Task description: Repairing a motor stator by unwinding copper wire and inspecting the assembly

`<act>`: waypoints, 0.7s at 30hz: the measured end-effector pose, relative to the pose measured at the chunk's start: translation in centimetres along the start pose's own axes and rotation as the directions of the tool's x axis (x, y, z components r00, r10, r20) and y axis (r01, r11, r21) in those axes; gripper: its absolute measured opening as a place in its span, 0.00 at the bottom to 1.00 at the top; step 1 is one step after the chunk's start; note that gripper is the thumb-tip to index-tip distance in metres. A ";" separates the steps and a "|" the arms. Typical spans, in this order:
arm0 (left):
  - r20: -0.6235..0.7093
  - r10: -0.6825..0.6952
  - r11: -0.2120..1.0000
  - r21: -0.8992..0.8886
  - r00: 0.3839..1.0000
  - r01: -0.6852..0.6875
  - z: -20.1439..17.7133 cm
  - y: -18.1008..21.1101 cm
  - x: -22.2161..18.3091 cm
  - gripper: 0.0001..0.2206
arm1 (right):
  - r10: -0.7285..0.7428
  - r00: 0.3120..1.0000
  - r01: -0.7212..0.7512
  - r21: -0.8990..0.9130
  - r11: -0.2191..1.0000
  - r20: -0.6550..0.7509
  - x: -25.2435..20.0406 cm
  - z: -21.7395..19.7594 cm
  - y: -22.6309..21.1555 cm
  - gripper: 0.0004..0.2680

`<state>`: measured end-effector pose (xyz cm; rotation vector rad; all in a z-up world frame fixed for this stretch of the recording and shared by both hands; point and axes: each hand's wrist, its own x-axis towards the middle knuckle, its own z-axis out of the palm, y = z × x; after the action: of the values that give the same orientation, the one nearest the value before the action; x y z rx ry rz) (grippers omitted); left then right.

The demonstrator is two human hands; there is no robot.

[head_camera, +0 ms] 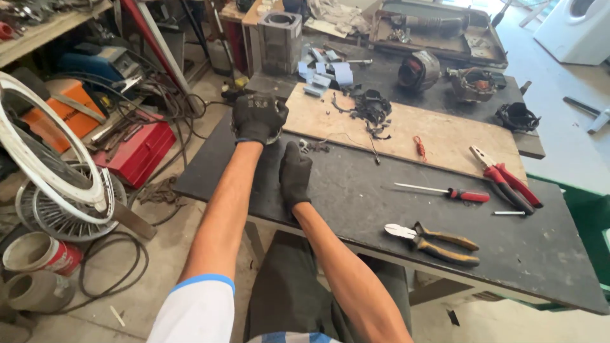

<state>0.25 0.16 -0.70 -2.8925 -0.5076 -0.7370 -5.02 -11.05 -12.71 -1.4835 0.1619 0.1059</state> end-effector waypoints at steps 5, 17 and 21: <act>0.000 0.044 0.997 -0.056 0.999 -0.044 -0.7 0.0 -1.5 0.19 | -0.037 0.999 0.037 0.023 0.999 0.022 -2.9 -1.3 -1.5 0.23; 0.289 0.051 0.991 -0.135 0.956 -0.012 -11.1 8.2 -13.0 0.25 | -0.238 0.941 0.268 -0.101 0.958 0.243 -18.7 -16.6 -9.4 0.20; 0.007 0.143 0.987 0.067 0.990 -0.143 -7.9 9.9 -16.9 0.35 | -0.459 0.882 0.465 -0.332 0.821 0.101 -21.0 -18.8 -8.9 0.02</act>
<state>-13.73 -15.55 -2.22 -2.8314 -0.3146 -0.6820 -24.99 -29.91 -1.84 -1.8372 -0.2500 -0.2634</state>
